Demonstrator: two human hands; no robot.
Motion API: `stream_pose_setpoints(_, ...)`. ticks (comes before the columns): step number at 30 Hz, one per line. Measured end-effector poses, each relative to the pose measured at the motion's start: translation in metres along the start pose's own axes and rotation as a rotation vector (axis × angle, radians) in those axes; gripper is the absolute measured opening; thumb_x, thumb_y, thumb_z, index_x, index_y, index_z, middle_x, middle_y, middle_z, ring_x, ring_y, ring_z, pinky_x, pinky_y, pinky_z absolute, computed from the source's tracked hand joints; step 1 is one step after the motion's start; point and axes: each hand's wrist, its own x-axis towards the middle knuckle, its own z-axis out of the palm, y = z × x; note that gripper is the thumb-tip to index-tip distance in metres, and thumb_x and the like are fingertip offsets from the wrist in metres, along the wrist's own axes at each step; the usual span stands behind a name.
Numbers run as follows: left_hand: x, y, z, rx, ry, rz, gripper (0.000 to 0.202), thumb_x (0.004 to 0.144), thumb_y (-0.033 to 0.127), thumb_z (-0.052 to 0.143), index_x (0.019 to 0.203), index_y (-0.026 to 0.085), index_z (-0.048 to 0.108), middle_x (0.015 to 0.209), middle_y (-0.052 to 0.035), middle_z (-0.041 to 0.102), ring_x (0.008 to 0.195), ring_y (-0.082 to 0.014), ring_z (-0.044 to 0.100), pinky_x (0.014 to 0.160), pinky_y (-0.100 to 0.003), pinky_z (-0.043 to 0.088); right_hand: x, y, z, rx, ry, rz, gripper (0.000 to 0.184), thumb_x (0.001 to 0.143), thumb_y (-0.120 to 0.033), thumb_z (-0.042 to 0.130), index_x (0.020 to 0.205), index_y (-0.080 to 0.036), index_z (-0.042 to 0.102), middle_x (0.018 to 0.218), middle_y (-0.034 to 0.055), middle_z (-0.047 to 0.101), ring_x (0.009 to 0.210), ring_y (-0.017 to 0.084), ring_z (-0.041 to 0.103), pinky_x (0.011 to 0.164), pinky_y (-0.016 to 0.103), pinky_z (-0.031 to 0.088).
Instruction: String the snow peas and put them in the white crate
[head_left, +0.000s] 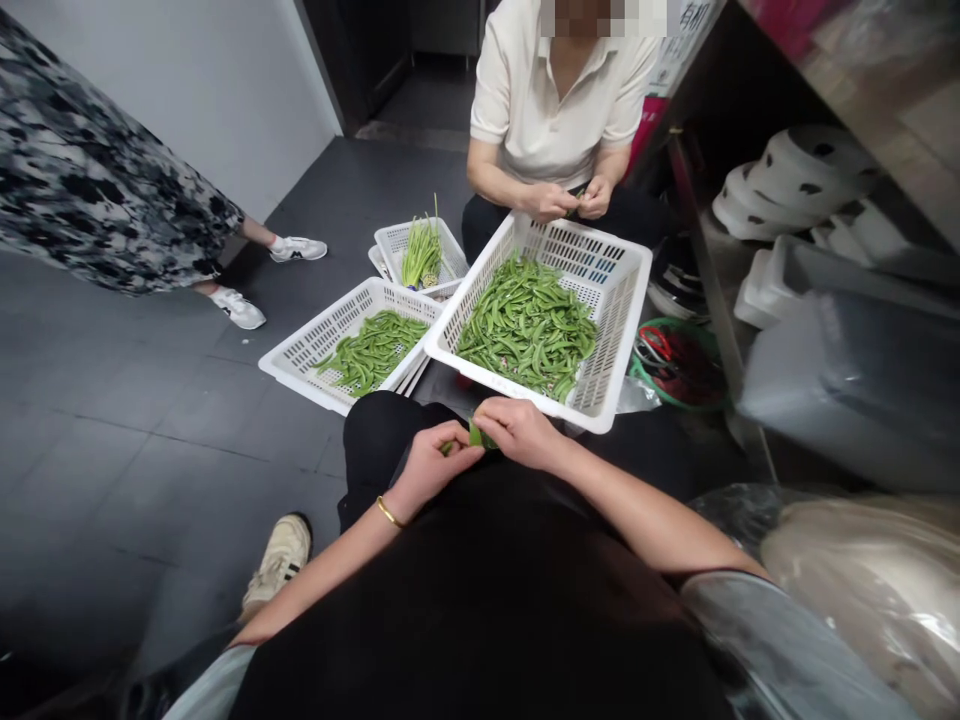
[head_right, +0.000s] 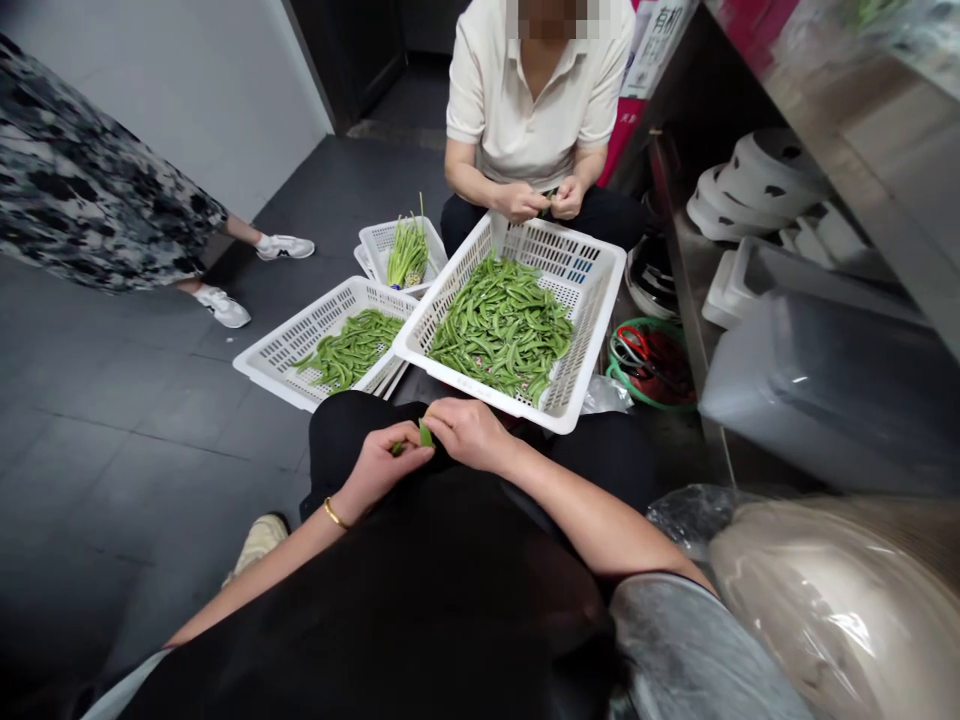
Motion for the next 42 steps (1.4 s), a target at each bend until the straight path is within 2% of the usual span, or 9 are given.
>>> stream_pose_setpoints(4, 0.005, 0.002, 0.006, -0.001, -0.104, -0.045, 0.026, 0.074, 0.033, 0.067, 0.059, 0.012, 0.062, 0.056, -0.0001, 0.053, 0.053, -0.0089, 0.042, 0.052, -0.021, 0.033, -0.005, 0.001, -0.001, -0.221, -0.097, -0.067, 0.026, 0.093, -0.024, 0.039, 0.078, -0.016, 0.059, 0.073, 0.0045, 0.062, 0.067, 0.014, 0.056, 0.061, 0.024, 0.039)
stream_pose_setpoints(9, 0.021, -0.001, -0.012, -0.403, 0.200, -0.087, 0.024, 0.075, 0.034, 0.067, 0.066, 0.012, 0.061, 0.047, 0.0043, 0.043, 0.039, -0.0026, 0.026, 0.038, -0.016, 0.019, -0.015, 0.008, -0.023, -0.271, -0.047, -0.007, 0.027, 0.094, -0.027, 0.040, 0.084, -0.016, 0.063, 0.075, 0.0058, 0.062, 0.068, 0.014, 0.056, 0.062, 0.024, 0.040)
stream_pose_setpoints(13, 0.034, -0.008, -0.039, -0.678, 0.309, -0.110, 0.022, 0.075, 0.031, 0.063, 0.063, 0.012, 0.059, 0.045, 0.0047, 0.040, 0.036, -0.0025, 0.026, 0.036, -0.015, 0.020, -0.018, 0.025, -0.048, -0.124, -0.205, 0.053, 0.021, 0.090, -0.030, 0.050, 0.091, -0.017, 0.066, 0.081, 0.0057, 0.064, 0.070, 0.014, 0.059, 0.064, 0.024, 0.042)
stream_pose_setpoints(16, 0.040, -0.012, -0.044, -0.814, 0.226, -0.157, 0.023, 0.071, 0.031, 0.060, 0.057, 0.013, 0.057, 0.053, -0.0015, 0.050, 0.049, -0.0092, 0.047, 0.045, -0.020, 0.037, 0.003, 0.048, -0.058, 0.004, -0.326, 0.139, 0.025, 0.082, -0.036, 0.062, 0.097, -0.017, 0.067, 0.080, 0.0029, 0.066, 0.065, 0.012, 0.059, 0.061, 0.022, 0.043)
stream_pose_setpoints(19, 0.040, -0.011, -0.037, -0.918, 0.076, -0.228, 0.019, 0.068, 0.032, 0.059, 0.067, 0.014, 0.061, 0.057, -0.0026, 0.052, 0.055, -0.0134, 0.052, 0.050, -0.025, 0.043, 0.046, 0.080, -0.048, -0.153, -0.259, 0.361, 0.022, 0.086, -0.034, 0.055, 0.086, -0.017, 0.069, 0.080, 0.0030, 0.068, 0.070, 0.013, 0.061, 0.066, 0.023, 0.043)
stream_pose_setpoints(25, 0.035, -0.006, -0.029, -0.899, -0.117, -0.386, 0.010, 0.072, 0.020, 0.065, 0.072, 0.015, 0.056, 0.048, 0.0078, 0.030, 0.036, -0.0032, 0.027, 0.032, -0.013, 0.021, 0.118, 0.133, 0.001, -0.332, -0.286, 0.587, 0.026, 0.076, -0.036, 0.066, 0.080, -0.010, 0.071, 0.082, 0.0160, 0.070, 0.080, 0.023, 0.064, 0.071, 0.028, 0.045)
stream_pose_setpoints(29, 0.032, -0.008, -0.032, -0.801, -0.068, -0.404, 0.012, 0.074, 0.020, 0.068, 0.072, 0.013, 0.059, 0.045, 0.0099, 0.024, 0.034, -0.0015, 0.021, 0.031, -0.012, 0.015, 0.114, 0.134, -0.011, -0.318, -0.190, 0.587, 0.020, 0.082, -0.027, 0.057, 0.085, -0.011, 0.068, 0.088, 0.0135, 0.070, 0.085, 0.021, 0.064, 0.076, 0.027, 0.045)
stream_pose_setpoints(36, 0.039, 0.000, -0.003, -0.753, -0.028, -0.392, 0.037, 0.075, 0.036, 0.068, 0.098, 0.007, 0.067, 0.066, -0.0039, 0.058, 0.041, -0.0011, 0.029, 0.034, -0.014, 0.017, 0.024, 0.045, -0.022, 0.122, 0.271, 0.152, 0.017, 0.091, -0.028, 0.045, 0.092, -0.017, 0.058, 0.072, 0.0034, 0.066, 0.067, 0.013, 0.064, 0.066, 0.025, 0.050)
stream_pose_setpoints(42, 0.023, 0.008, 0.002, -0.674, 0.000, -0.270, 0.039, 0.068, 0.025, 0.075, 0.102, 0.010, 0.063, 0.057, 0.0033, 0.051, 0.039, 0.0004, 0.027, 0.035, -0.013, 0.016, -0.024, 0.003, -0.005, -0.035, 0.042, -0.450, 0.019, 0.088, -0.017, 0.051, 0.104, -0.020, 0.061, 0.106, 0.0105, 0.064, 0.102, 0.018, 0.059, 0.085, 0.032, 0.050)
